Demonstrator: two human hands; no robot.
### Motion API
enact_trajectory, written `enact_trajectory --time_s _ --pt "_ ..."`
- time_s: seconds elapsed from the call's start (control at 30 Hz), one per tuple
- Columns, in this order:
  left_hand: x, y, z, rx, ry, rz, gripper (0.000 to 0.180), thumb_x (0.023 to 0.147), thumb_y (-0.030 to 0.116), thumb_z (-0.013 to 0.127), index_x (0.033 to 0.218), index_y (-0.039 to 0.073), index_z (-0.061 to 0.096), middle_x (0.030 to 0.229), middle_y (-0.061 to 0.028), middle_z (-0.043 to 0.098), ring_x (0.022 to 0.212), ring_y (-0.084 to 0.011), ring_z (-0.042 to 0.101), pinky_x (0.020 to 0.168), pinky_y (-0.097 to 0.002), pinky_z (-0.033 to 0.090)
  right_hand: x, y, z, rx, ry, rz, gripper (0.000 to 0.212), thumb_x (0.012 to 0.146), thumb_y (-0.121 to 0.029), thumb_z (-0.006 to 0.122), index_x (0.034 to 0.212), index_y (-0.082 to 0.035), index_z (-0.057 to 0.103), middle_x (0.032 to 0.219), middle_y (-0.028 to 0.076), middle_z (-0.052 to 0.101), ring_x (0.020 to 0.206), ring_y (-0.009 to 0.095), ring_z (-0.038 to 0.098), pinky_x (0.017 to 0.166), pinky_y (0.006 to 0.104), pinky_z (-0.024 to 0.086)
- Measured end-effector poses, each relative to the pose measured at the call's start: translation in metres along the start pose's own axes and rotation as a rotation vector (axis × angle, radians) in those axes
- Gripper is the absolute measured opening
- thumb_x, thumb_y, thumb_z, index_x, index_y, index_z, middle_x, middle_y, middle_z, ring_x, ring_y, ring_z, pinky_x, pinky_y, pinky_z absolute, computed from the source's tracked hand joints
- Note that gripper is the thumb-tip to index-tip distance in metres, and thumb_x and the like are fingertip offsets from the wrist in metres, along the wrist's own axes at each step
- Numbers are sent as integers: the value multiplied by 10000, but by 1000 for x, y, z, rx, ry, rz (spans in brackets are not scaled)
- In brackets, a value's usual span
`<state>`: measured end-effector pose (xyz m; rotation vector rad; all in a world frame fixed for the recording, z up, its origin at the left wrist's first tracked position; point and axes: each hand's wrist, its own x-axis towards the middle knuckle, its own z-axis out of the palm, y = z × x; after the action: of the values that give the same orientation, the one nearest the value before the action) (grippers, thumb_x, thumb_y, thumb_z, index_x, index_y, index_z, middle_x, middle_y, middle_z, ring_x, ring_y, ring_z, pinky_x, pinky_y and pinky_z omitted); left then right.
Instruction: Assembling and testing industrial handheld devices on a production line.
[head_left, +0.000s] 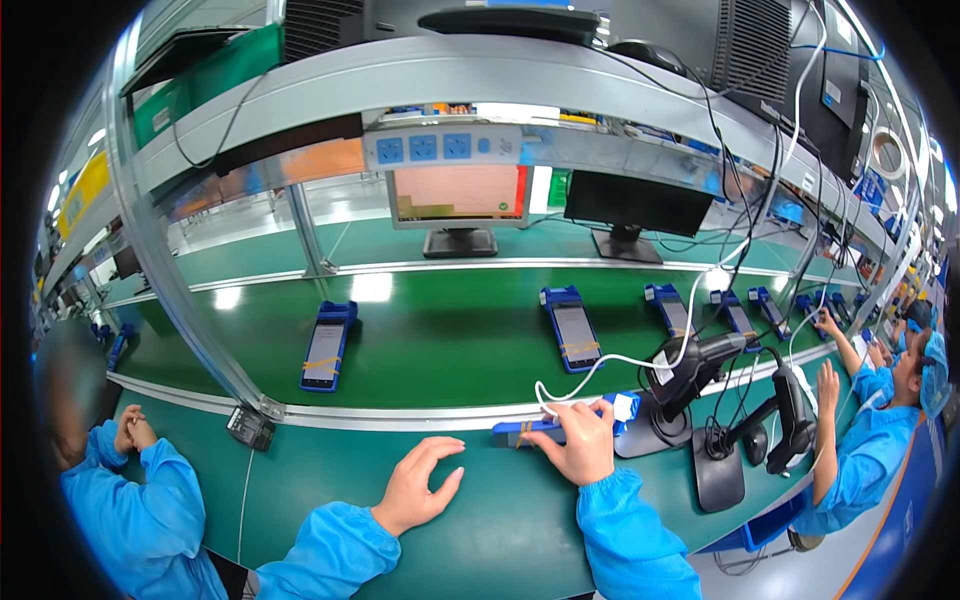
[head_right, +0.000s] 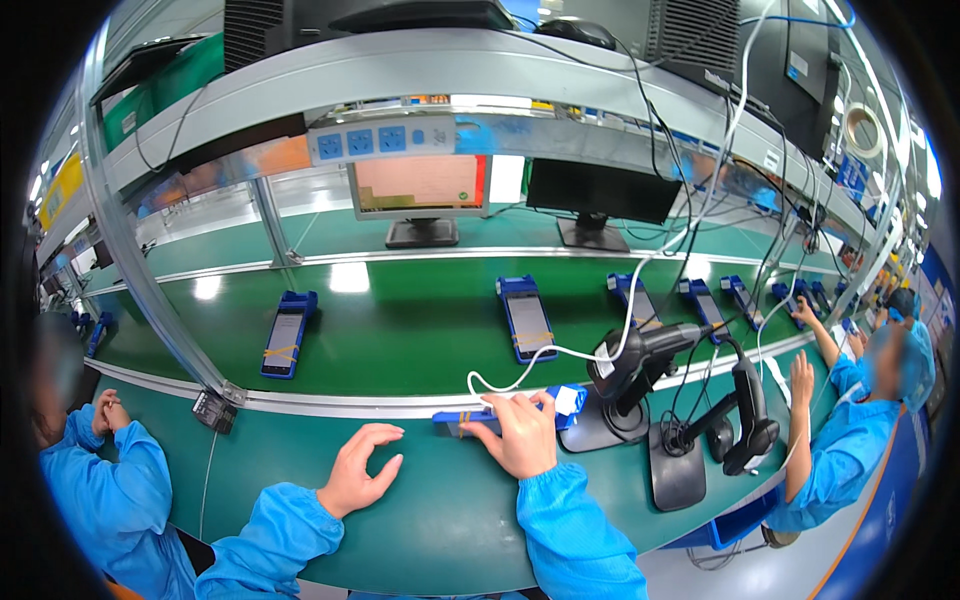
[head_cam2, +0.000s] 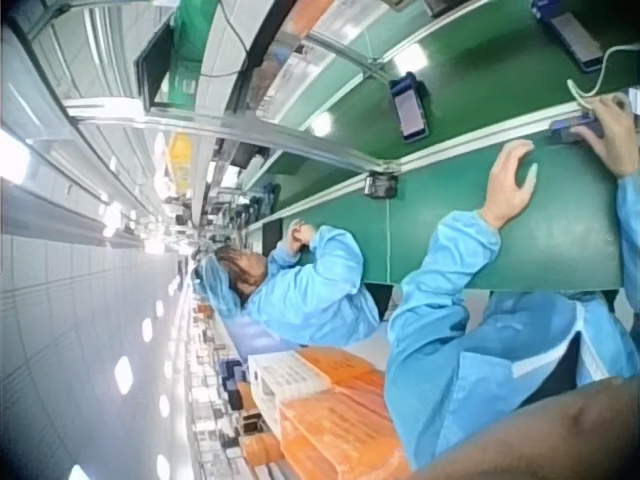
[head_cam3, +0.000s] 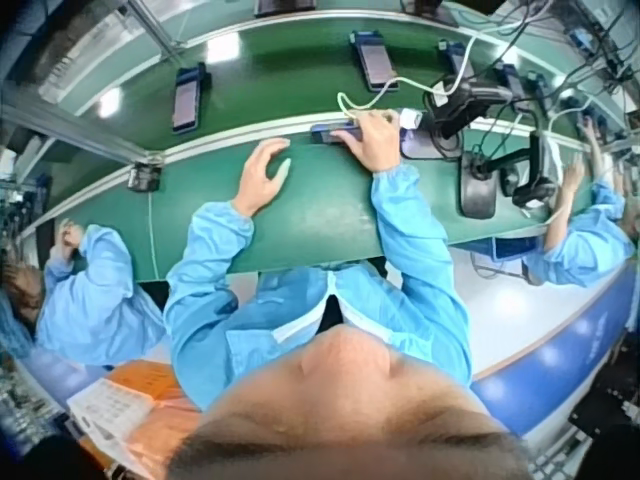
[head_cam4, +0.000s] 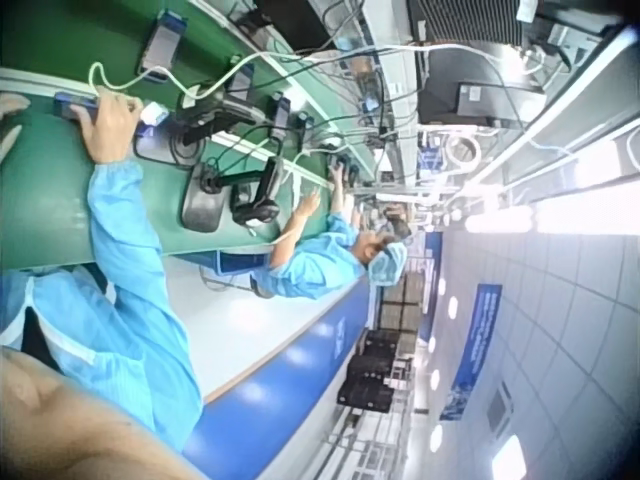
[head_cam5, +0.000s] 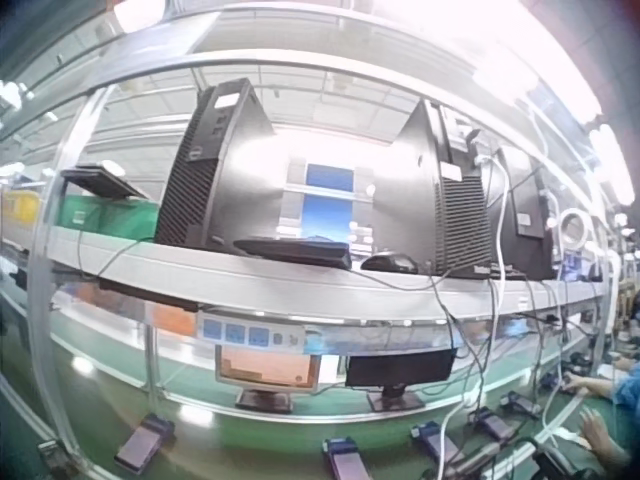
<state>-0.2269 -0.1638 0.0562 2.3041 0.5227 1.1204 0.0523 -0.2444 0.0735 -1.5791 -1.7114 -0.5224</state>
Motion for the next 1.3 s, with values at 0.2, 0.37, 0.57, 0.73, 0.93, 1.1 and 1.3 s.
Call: enact_trajectory --time_s 0.2,0.37,0.57,0.73,0.93,1.1,1.3 --pt "-2 -1 -2 2 5 1 350 905 4 771 1236 16 661 1245 -179 719 1148 -352 716 1007 -417 571 1 -5 2 38 -2 -27 528 751 -402 964 1121 -89 755 963 35 777 873 213 690 923 408 382" --pt "0 1 0 -11 -4 -4 327 906 5 773 1216 14 670 1244 -180 721 1146 -353 716 1005 -418 571 2 13 -4 -38 22 60 469 794 -361 944 1128 -92 753 907 23 754 829 205 675 911 407 394" --pt "2 -1 -1 9 12 -7 307 925 44 764 1220 33 677 1260 -160 722 1140 -360 717 978 -423 584 3 19 -3 -44 24 89 470 803 -356 940 1141 -92 749 900 20 751 817 212 668 915 416 393" --pt "0 0 -1 -7 14 4 314 925 43 766 1226 37 678 1254 -164 723 1141 -360 718 980 -421 586 -1 8 1 -14 13 63 495 787 -383 944 1145 -100 753 929 23 760 845 211 673 911 414 393" --pt "-1 0 1 -11 14 19 340 918 35 772 1242 31 666 1247 -170 722 1132 -365 717 976 -434 586 -9 -28 12 124 -56 -19 525 771 -396 950 1157 -100 753 968 17 780 846 192 681 875 394 393" --pt "0 1 0 -5 11 48 362 911 50 781 1252 29 661 1239 -176 720 1122 -374 716 976 -439 586 -15 -49 18 202 -91 -14 523 735 -375 978 1118 -97 754 1009 -17 785 861 175 688 880 399 377" --pt "7 -2 0 3 -51 94 425 900 64 808 1299 22 666 1273 -184 705 1168 -364 699 1020 -441 575 -4 -47 16 228 -97 -43 552 762 -333 966 1188 -73 728 1001 29 765 883 210 687 872 402 409"
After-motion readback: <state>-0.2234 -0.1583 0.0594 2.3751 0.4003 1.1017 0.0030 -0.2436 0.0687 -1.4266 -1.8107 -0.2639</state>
